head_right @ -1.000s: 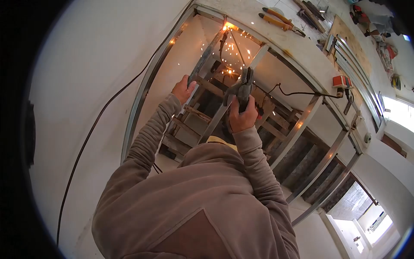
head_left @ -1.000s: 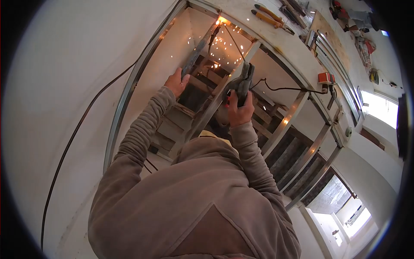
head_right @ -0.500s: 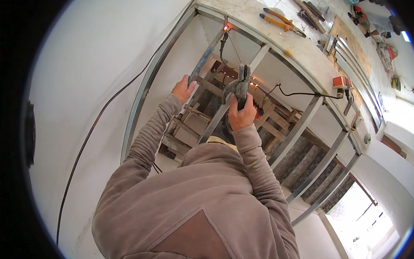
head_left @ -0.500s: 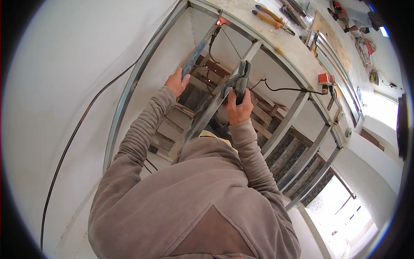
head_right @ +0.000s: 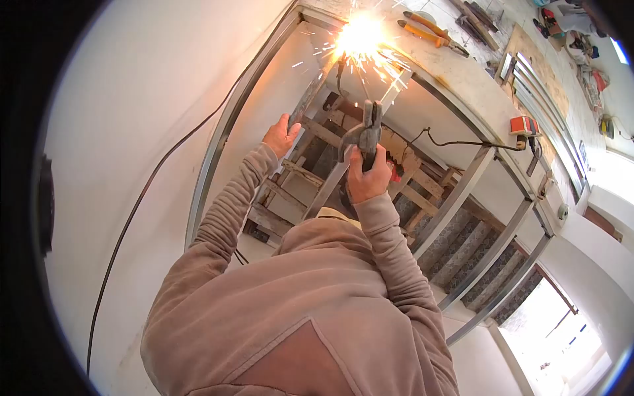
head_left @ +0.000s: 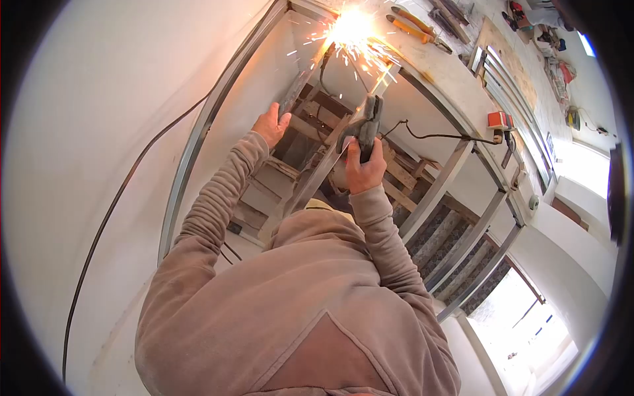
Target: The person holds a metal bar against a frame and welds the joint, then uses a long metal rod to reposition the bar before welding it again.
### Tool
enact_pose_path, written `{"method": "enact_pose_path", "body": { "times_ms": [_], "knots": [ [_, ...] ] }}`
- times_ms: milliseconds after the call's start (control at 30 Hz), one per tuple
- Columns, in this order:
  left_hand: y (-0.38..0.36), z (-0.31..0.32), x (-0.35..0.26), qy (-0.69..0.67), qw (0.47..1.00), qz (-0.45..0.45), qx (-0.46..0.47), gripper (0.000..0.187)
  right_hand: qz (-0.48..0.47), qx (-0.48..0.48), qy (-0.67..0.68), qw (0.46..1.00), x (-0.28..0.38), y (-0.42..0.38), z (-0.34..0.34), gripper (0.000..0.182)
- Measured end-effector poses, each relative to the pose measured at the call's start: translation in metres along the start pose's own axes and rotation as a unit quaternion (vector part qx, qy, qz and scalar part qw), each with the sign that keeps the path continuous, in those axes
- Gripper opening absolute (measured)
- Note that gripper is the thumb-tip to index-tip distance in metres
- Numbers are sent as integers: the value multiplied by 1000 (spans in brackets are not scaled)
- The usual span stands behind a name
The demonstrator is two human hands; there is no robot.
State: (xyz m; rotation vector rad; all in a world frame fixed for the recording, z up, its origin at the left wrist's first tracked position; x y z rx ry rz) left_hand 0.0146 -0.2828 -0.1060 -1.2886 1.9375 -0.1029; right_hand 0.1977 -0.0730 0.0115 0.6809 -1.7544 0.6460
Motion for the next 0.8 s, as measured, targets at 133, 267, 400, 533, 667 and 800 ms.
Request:
{"method": "enact_pose_path", "body": {
  "times_ms": [133,267,400,533,667,800],
  "knots": [
    [-1,-3,-1,22,999,21,-36,53,-26,-19,23,999,-2,-3,-3,26],
    [-1,-4,-2,25,999,29,-33,62,-9,-14,17,1000,-1,-1,-4,28],
    [-2,-5,-5,26,998,33,-41,61,-16,-7,2,1000,2,1,-2,27],
    [-1,-4,-4,24,999,26,-22,61,-2,-5,-5,1000,-4,3,0,28],
    [1,-1,1,25,999,28,-31,62,-25,-18,-5,1000,0,5,1,24],
    [2,1,4,31,999,24,-36,64,-27,-5,6,1000,5,5,2,24]
  ]
}}
Point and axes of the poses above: each hand's wrist, its own y-axis towards the middle knuckle, its own z-axis out of the palm, x = y × z, the point moved 9 cm from there along y, towards the middle knuckle, and after that the axes turned 8 degrees about y, right-handed, at the moved point
